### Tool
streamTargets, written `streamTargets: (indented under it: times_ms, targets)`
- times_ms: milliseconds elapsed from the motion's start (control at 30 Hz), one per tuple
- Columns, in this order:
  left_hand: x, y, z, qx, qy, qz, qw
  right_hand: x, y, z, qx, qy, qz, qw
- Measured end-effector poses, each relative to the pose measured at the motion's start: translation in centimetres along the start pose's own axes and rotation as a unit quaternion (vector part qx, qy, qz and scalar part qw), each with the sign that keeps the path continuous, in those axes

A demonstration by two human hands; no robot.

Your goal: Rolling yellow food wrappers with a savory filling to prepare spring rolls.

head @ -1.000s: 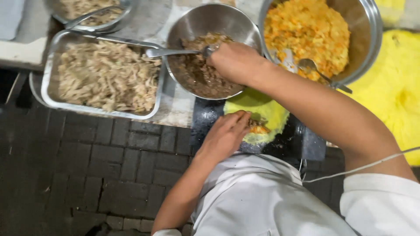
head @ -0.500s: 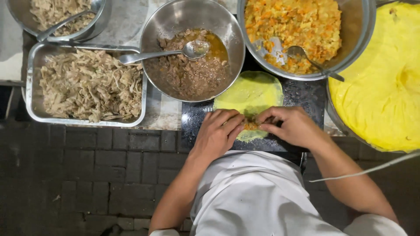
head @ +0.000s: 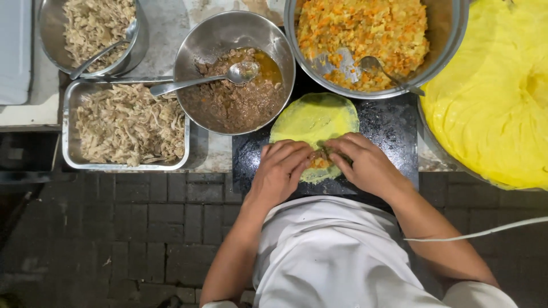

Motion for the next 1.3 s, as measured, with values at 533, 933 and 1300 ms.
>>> streamTargets:
  times_ms: [533,933,1300]
  targets:
    - [0.0,-2.4,-1.7,0.077,0.008,0.079,0.994,1.1,-1.3,0.6,-0.067,0.050,0.056,0.995]
    - [1.5,-3.7,0.0,0.074,0.025,0.034,0.996,1.5,-1.1,0.3,-0.020,0.102,0.089,0.991]
    - [0.2,-2.1,1.2,0.049,0.013,-0.013,0.999,2.0,-3.0,2.2,-0.001,0.138,0.081,0.987]
Point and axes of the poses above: each hand's wrist, its own x-axis away from the middle knuckle, its own z-axis out of the back of the hand, y = z × x, the point moved 9 cm from there along -x, towards the middle knuckle, and after that the axes turned 7 degrees about -x, right-handed, at the moved point
